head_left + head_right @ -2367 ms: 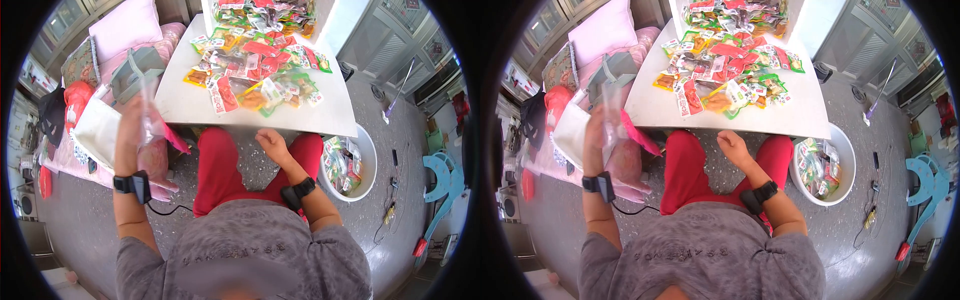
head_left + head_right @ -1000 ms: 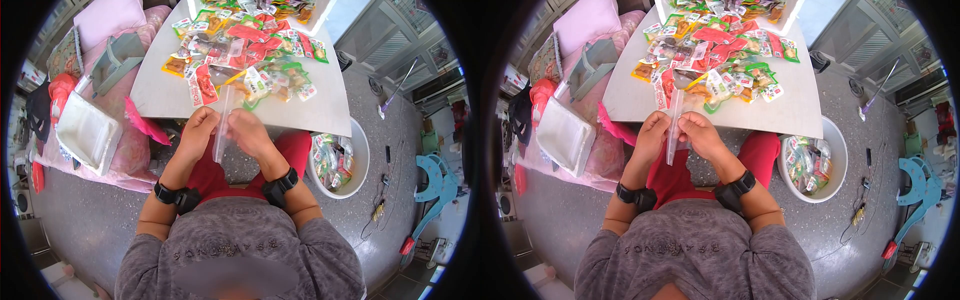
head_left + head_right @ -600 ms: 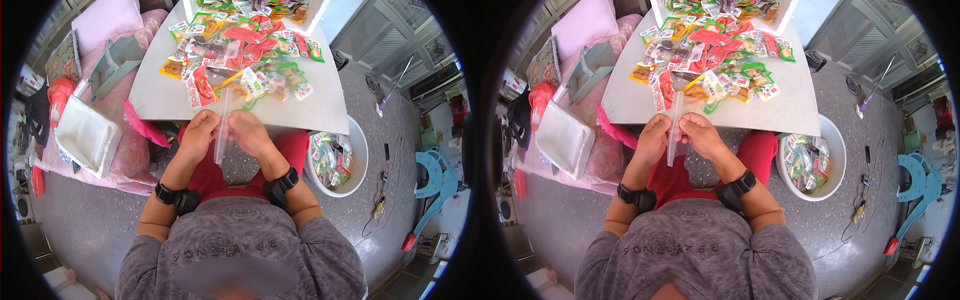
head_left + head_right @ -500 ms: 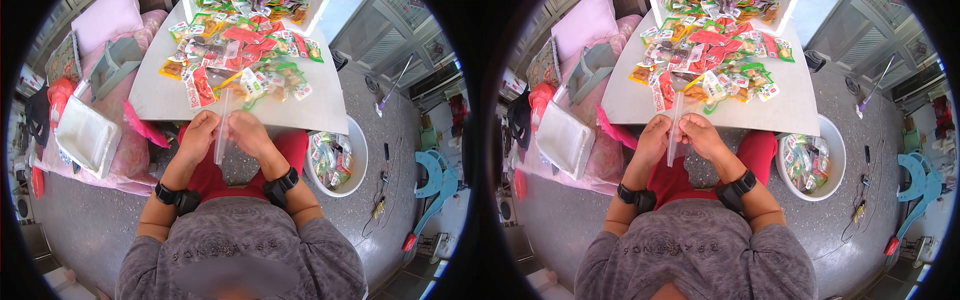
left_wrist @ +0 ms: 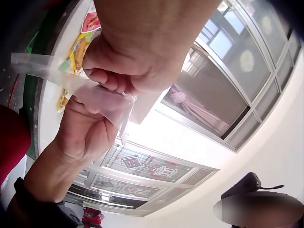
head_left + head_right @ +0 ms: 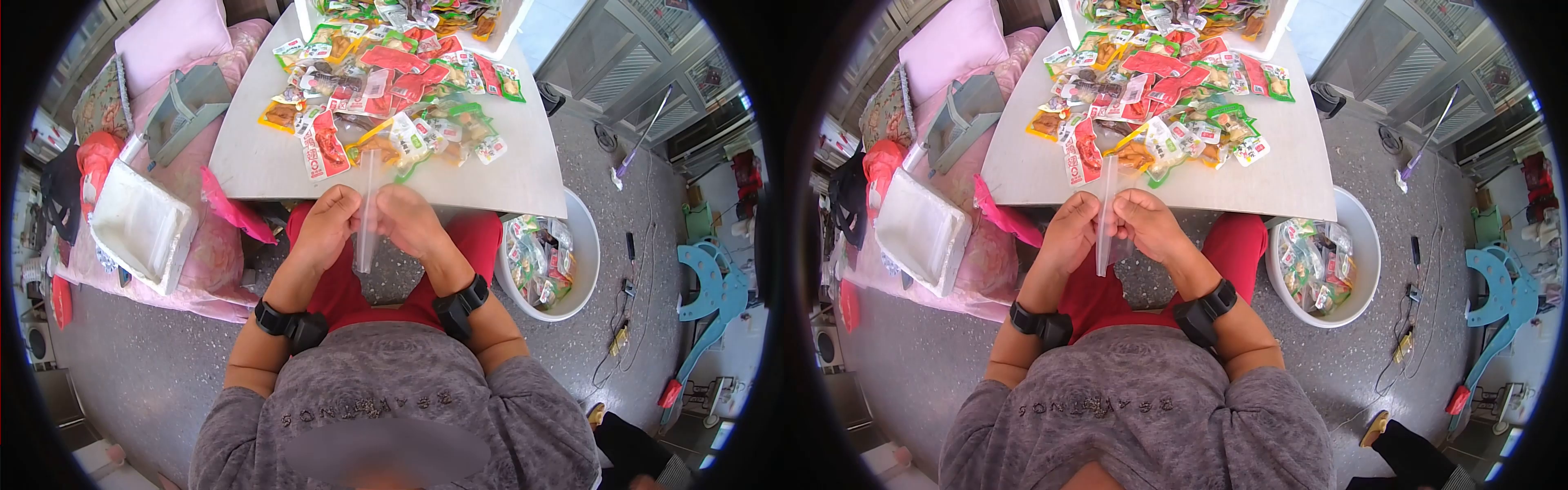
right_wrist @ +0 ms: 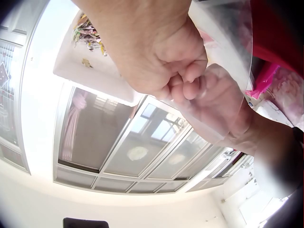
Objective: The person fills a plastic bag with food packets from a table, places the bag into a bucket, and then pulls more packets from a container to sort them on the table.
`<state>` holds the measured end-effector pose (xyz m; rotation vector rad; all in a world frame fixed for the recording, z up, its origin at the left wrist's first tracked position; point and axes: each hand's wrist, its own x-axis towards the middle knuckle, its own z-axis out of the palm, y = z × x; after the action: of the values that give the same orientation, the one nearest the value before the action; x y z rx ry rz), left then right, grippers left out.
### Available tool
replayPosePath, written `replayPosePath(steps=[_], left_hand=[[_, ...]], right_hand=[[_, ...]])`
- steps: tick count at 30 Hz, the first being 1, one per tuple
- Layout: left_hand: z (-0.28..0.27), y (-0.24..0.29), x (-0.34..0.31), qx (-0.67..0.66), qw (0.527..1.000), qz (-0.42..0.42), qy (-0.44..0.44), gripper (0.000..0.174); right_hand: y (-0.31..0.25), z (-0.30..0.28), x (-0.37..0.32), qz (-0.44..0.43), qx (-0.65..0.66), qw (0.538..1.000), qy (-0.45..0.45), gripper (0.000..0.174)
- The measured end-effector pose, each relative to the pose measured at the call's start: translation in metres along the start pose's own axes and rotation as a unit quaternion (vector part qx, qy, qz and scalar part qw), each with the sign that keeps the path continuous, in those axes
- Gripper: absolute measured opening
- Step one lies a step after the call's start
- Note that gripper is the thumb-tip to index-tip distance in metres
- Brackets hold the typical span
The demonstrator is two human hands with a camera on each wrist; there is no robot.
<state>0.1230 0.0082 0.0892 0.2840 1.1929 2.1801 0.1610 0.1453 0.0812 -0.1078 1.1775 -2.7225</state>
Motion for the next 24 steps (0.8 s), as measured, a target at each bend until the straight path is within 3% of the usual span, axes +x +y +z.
replayPosePath(steps=[24], left_hand=[[-0.0009, -0.0048, 0.0007, 0.029, 1.000, -0.008, 0.004, 0.013]], right_hand=[[-0.0007, -0.0086, -0.0048, 0.001, -0.003, 1.000, 0.005, 0.017]])
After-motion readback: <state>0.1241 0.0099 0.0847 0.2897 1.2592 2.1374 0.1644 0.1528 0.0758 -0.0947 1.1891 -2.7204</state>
